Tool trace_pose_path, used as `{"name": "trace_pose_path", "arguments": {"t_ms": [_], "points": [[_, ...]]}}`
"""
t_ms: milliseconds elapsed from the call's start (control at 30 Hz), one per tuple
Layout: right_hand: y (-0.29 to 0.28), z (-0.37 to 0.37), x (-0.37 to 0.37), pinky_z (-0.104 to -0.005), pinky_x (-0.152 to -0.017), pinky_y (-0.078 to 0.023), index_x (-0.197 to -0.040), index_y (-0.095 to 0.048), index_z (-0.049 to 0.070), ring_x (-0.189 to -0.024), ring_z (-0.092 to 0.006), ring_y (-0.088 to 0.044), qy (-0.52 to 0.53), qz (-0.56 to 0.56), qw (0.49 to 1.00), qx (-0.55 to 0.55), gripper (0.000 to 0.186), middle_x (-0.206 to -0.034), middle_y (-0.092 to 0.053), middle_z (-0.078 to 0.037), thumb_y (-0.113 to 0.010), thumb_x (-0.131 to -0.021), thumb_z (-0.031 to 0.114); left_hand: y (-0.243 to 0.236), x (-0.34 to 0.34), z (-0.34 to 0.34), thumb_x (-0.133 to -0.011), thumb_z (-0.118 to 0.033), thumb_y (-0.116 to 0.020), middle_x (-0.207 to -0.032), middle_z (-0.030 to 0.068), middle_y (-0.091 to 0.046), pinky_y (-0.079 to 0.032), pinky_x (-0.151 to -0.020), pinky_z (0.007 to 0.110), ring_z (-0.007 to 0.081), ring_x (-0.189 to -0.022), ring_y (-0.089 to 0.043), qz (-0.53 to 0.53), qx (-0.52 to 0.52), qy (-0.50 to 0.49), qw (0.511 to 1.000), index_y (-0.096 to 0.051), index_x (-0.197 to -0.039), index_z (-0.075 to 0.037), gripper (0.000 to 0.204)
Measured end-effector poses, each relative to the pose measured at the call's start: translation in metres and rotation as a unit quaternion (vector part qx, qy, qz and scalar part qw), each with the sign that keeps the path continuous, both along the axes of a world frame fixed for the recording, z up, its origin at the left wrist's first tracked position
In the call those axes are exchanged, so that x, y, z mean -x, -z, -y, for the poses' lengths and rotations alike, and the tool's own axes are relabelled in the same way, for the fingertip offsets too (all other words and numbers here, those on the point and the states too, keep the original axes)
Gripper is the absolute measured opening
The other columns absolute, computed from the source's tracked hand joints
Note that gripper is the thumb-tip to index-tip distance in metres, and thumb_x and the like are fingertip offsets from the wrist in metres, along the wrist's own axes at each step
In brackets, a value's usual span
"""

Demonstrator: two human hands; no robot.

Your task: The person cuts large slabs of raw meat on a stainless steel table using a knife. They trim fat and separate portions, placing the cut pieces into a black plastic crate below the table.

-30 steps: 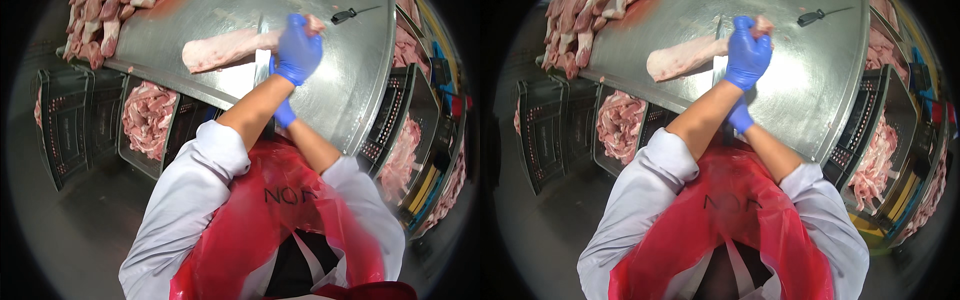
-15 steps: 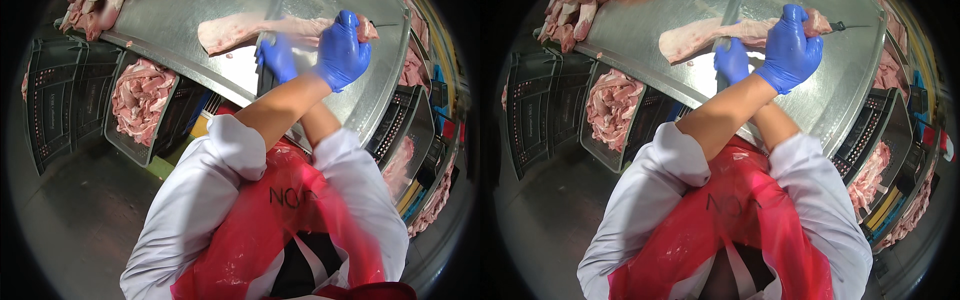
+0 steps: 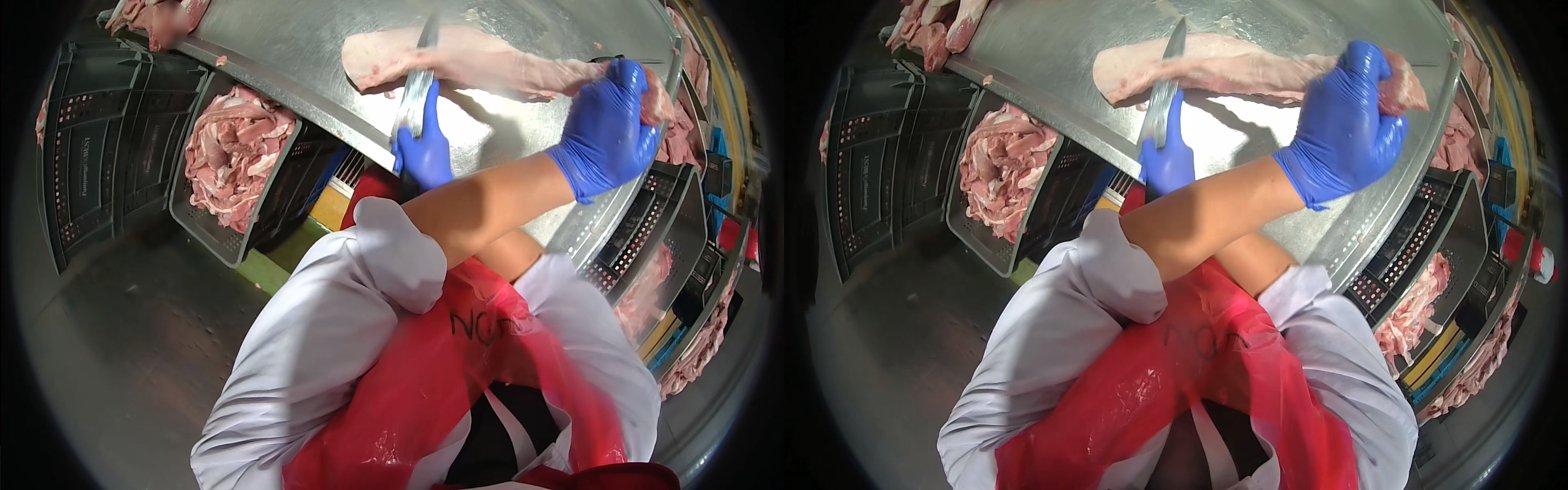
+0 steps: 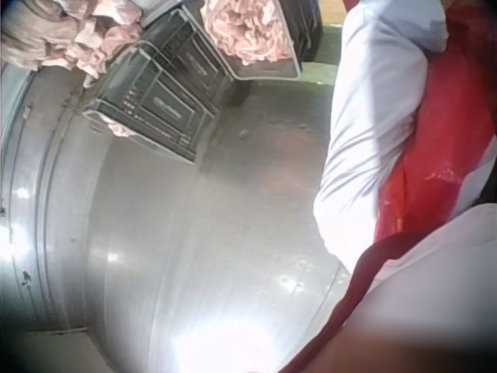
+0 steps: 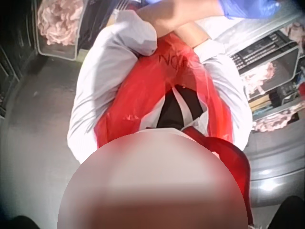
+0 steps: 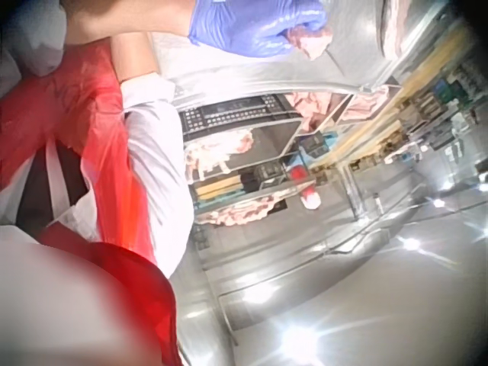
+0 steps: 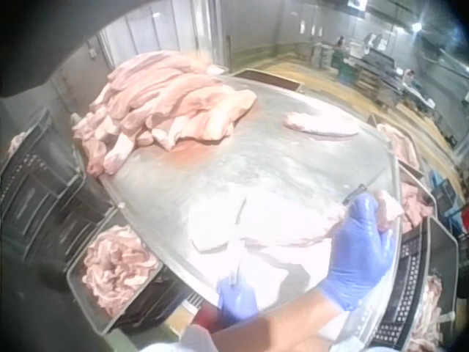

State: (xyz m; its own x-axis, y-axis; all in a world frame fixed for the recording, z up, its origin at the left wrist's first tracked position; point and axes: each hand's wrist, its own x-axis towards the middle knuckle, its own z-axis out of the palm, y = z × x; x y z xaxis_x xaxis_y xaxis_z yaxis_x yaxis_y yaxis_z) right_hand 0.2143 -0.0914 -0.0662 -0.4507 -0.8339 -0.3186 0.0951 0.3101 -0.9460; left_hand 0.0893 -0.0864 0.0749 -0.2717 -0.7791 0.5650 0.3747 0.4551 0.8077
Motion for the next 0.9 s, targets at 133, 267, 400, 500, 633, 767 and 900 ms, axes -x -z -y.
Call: {"name": "trace_pose_path", "arguments": {"t_ms": [133,267,400,500,633,767,900], "points": [[0.038,0.074,0.054,-0.0326,-0.053,-0.055,-0.141,-0.037,0.005,-0.063,-0.0181,-0.066,-0.032,0.097,0.995,-0.005,0.049,-0.083,-0.065,-0.012,-0.056,-0.096,0.007,-0.001,0.013,-0.018,-0.08,-0.01,-0.067,-0.087,0.0177,-0.058,-0.049,-0.065,0.048,0.0407,-0.074,-0.061,0.018,0.033,-0.017,0.999,-0.045,-0.106,-0.001,0.035],[0.035,0.011,-0.026,-0.0314,-0.055,-0.055,-0.141,-0.036,0.006,-0.061,-0.0172,-0.064,-0.043,0.054,0.996,0.063,0.049,-0.083,-0.065,-0.012,-0.055,-0.095,0.01,-0.007,0.001,0.001,-0.077,-0.015,-0.069,-0.098,0.0256,-0.056,-0.049,-0.072,0.052,0.0462,-0.082,-0.06,0.019,-0.012,0.049,0.999,-0.044,-0.11,0.002,0.045],[0.025,0.058,0.001,-0.0347,-0.059,-0.057,-0.162,-0.014,0.011,-0.065,-0.0197,-0.067,-0.043,0.141,0.989,-0.021,0.077,-0.093,-0.069,-0.015,-0.055,-0.097,0.017,-0.021,-0.003,-0.013,-0.075,-0.014,-0.071,-0.099,0.0252,-0.056,-0.049,-0.072,0.051,0.0454,-0.084,-0.061,0.005,0.004,0.026,1.0,-0.044,-0.109,0.002,0.046],[0.011,0.059,-0.01,-0.0375,-0.061,-0.057,-0.164,-0.005,0.013,-0.066,-0.0211,-0.066,-0.072,0.058,0.995,-0.024,0.08,-0.094,-0.069,-0.015,-0.052,-0.099,0.019,-0.029,0.006,-0.014,-0.074,-0.01,-0.07,-0.095,0.0235,-0.057,-0.049,-0.072,0.05,0.0441,-0.084,-0.061,-0.034,0.016,0.017,0.999,-0.045,-0.105,0.001,0.041],[0.01,0.007,-0.069,-0.0278,-0.055,-0.051,-0.164,0.0,0.018,-0.059,-0.0152,-0.059,-0.044,0.086,0.984,0.15,0.086,-0.091,-0.068,-0.013,-0.051,-0.096,0.008,-0.054,-0.003,-0.002,-0.074,-0.006,-0.067,-0.09,0.0173,-0.061,-0.049,-0.071,0.048,0.0396,-0.08,-0.061,-0.082,0.019,-0.021,0.996,-0.046,-0.098,-0.001,0.032],[-0.002,0.097,-0.013,-0.0321,-0.049,-0.05,-0.141,-0.034,0.005,-0.056,-0.0151,-0.058,-0.035,0.172,0.981,0.079,0.049,-0.076,-0.059,-0.008,-0.056,-0.097,0.006,-0.083,0.01,-0.019,-0.073,-0.004,-0.066,-0.083,0.0111,-0.062,-0.049,-0.071,0.045,0.0353,-0.079,-0.061,-0.134,0.031,0.025,0.99,-0.046,-0.092,-0.002,0.027],[0.004,0.03,-0.066,-0.0374,-0.062,-0.054,-0.158,-0.024,0.014,-0.063,-0.0207,-0.062,-0.128,0.061,0.984,0.111,0.07,-0.095,-0.063,-0.016,-0.056,-0.097,0.011,-0.126,0.027,-0.019,-0.074,-0.003,-0.064,-0.081,0.0092,-0.065,-0.05,-0.067,0.041,0.0306,-0.074,-0.063,-0.187,0.104,0.005,0.977,-0.053,-0.092,0.001,0.021]]}}
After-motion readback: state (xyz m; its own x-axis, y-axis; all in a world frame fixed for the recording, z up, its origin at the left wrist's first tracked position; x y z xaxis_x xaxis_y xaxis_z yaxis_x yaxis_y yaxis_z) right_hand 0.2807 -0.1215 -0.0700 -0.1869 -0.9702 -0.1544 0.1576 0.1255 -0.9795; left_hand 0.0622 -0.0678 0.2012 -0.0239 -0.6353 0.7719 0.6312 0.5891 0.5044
